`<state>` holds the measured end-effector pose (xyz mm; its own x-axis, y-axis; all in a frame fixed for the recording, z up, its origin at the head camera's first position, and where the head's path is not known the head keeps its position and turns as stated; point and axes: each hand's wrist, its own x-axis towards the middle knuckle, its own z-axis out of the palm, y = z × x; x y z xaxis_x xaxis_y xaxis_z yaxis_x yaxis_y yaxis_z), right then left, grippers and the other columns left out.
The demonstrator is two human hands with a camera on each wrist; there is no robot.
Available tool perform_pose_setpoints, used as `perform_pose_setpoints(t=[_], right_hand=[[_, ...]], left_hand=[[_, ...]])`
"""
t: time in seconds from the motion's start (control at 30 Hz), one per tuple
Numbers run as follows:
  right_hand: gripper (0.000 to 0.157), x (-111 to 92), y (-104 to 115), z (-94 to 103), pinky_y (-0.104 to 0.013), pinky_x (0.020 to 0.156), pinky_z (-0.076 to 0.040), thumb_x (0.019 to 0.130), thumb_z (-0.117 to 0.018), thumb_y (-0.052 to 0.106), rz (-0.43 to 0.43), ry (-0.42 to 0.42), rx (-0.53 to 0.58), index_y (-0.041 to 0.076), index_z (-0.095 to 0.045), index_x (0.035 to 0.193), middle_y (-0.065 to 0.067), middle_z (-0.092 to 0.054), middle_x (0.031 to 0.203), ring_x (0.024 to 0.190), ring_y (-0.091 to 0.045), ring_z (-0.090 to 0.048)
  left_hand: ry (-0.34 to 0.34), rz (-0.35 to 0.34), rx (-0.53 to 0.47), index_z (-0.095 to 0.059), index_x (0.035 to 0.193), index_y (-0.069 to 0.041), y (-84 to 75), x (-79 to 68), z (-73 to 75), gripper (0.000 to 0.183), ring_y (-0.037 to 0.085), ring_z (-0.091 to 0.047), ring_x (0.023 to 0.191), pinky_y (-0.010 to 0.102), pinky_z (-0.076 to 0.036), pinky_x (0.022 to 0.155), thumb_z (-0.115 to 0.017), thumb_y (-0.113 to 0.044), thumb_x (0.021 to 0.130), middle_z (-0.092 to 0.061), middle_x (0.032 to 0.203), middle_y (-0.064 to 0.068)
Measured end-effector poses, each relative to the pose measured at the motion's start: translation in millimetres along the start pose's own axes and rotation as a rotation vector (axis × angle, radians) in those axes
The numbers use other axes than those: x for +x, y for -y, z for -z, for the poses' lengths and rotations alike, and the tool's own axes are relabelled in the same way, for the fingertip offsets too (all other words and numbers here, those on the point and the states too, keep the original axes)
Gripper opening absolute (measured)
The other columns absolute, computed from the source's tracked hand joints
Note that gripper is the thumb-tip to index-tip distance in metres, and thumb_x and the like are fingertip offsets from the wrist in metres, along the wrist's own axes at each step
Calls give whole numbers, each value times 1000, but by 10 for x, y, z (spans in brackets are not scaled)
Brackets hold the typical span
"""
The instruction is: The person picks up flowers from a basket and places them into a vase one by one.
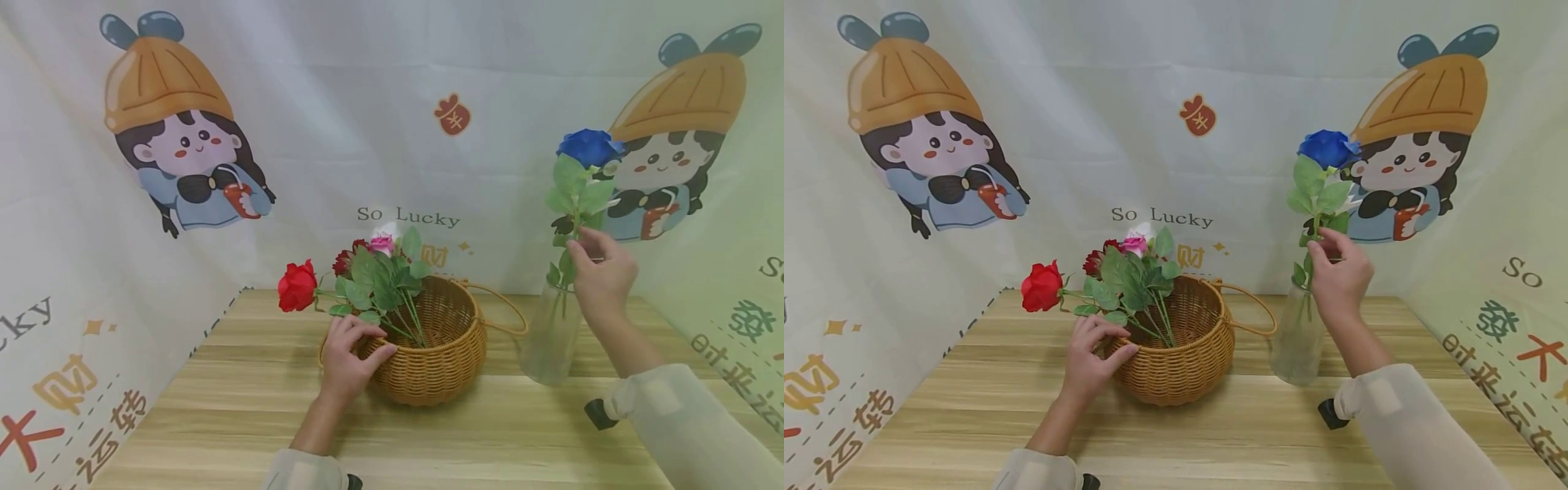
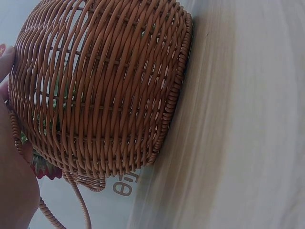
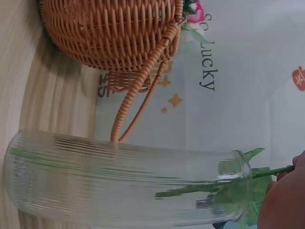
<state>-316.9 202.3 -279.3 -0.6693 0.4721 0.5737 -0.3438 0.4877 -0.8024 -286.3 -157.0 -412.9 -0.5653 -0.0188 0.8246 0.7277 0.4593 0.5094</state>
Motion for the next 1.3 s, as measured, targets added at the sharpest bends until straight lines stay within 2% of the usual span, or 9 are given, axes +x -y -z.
perform_pose_setpoints(t=[0.13, 0.43, 0.47, 0.57, 0.67, 0.73, 0.87, 1.0, 1.3], right_hand=[[28, -33, -65, 12, -8, 75, -44, 100, -71, 13, -5, 9, -23, 3, -73, 126, 15, -70, 92, 77, 14, -53], [28, -99, -157, 4, -8, 75, -44, 98, -71, 10, -14, 8, -34, 2, -73, 126, -3, -75, 100, 76, 15, -52], [28, -106, -166, 2, -8, 75, -44, 98, -71, 9, -6, 3, -27, 2, -73, 125, -2, -76, 99, 76, 15, -53], [27, -123, -189, -2, -8, 76, -44, 97, -72, 6, 17, -9, 2, -1, -73, 123, 16, -72, 89, 76, 16, -53], [27, -138, -213, -2, -7, 76, -44, 96, -72, 5, 33, -20, 18, -3, -72, 122, 37, -56, 80, 76, 17, -53], [26, -148, -230, 0, -7, 75, -43, 95, -71, 4, 34, -33, 17, -3, -72, 121, 42, -51, 77, 75, 17, -52], [25, -167, -248, 3, -8, 73, -42, 95, -68, 2, 34, -61, 23, -3, -73, 119, 45, -50, 74, 74, 16, -52], [23, -177, -250, 8, -8, 72, -42, 95, -68, 2, 46, -83, 49, -4, -73, 117, 44, -51, 74, 73, 16, -52], [23, -196, -270, 32, -9, 74, -44, 96, -69, 3, 52, -101, 71, -4, -72, 118, 41, -53, 78, 75, 14, -54]], left_hand=[[3, -2, 0, -78, 87, -6, 6, 0, -1, 20, 21, -52, 89, 26, -38, 81, -91, -13, 74, -67, 88, 3], [-1, -13, 1, -78, 86, -13, 13, 0, 0, 18, 20, -51, 88, 26, -38, 81, -92, -14, 74, -67, 87, 3], [0, -13, 2, -78, 86, -13, 13, 0, 0, 18, 20, -51, 88, 26, -38, 81, -92, -14, 74, -67, 87, 3], [0, -11, 2, -78, 86, -11, 17, -1, -2, 19, 20, -51, 88, 25, -38, 80, -92, -14, 74, -67, 88, 3], [-3, -15, 0, -78, 86, -10, 26, -2, -5, 19, 21, -51, 88, 25, -37, 80, -92, -13, 74, -67, 87, 3], [-4, -18, -2, -78, 86, -8, 33, -4, -7, 19, 21, -51, 87, 25, -37, 80, -92, -13, 74, -67, 87, 3], [-6, -20, -7, -78, 86, -9, 32, -6, -5, 19, 21, -51, 87, 25, -37, 80, -92, -12, 73, -67, 87, 2], [-6, -14, -5, -79, 87, -14, 31, -9, -3, 19, 20, -51, 87, 25, -37, 80, -92, -13, 74, -67, 88, 2], [-2, -8, 3, -78, 87, -15, 32, -6, -5, 18, 19, -51, 88, 26, -38, 80, -92, -14, 74, -67, 88, 1]])
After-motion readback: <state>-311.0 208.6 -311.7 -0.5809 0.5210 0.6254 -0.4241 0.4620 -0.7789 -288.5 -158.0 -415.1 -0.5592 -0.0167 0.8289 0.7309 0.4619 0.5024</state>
